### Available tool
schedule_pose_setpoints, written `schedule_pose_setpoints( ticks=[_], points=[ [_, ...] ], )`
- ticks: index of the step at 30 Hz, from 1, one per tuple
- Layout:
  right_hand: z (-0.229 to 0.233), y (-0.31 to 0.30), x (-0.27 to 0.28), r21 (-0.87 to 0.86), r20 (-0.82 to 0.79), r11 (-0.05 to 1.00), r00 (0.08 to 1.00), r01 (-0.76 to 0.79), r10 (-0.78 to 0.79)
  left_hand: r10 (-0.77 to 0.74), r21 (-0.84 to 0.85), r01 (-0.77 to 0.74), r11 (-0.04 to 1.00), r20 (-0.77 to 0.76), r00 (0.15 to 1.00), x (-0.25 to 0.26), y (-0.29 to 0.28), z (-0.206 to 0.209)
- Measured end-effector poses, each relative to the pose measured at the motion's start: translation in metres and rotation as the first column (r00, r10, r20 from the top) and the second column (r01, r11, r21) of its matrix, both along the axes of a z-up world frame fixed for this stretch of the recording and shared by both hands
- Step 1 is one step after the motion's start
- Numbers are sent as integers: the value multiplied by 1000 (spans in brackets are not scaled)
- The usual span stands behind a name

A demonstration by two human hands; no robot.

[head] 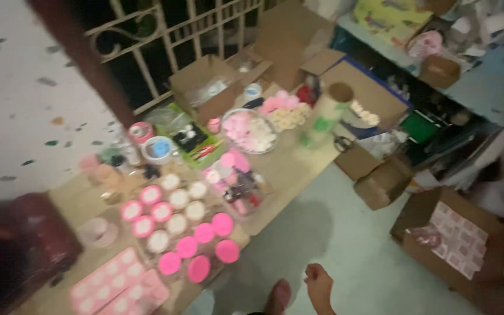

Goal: The recorder prepares decorative flower candles by wrapping artificial flower stems, assembling them, and melting wax on a portable stove.

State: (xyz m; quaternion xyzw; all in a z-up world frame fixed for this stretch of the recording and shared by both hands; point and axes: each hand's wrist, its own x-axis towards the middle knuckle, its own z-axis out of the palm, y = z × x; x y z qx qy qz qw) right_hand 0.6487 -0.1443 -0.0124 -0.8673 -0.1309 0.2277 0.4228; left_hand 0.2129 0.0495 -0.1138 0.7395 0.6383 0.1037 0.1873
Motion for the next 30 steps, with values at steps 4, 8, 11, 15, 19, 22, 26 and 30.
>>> schedule_pose_setpoints(
  ticks=[4, 8, 11, 15, 19, 22, 26, 30],
  points=[
    [21, -25, 92, -98, -215, 962, 939, 253, -269, 1, 35, -4, 999, 83, 997, 150, 16, -6],
    [72, 2, 137, 95, -522, 948, 826, 302, -211, -132, 56, 120, 991, 463, 876, 381, -20, 176],
    [24, 52, 129, 495, -726, 750, 684, 439, 78, -325, 225, 271, 936, 254, 911, 476, -85, 288],
    [283, 73, 95, 578, -217, 799, 913, -166, 347, 169, 225, 602, 766, -974, 150, 537, -107, 295],
    [260, 86, 153, 356, 362, 697, 779, -623, 512, 913, 83, 922, 379, -198, -358, 530, -20, 247],
    [204, 113, 224, -48, 685, 714, 497, -699, 532, 806, -258, 921, 290, 585, -90, 544, 45, 256],
    [134, 146, 332, -4, 235, 912, 886, -410, 399, 780, -548, 773, 320, 615, 113, 601, 129, 293],
    [115, 189, 416, 41, 156, 963, 954, -265, 256, 357, -259, 485, 835, 927, -118, 680, 190, 287]
  ],
)
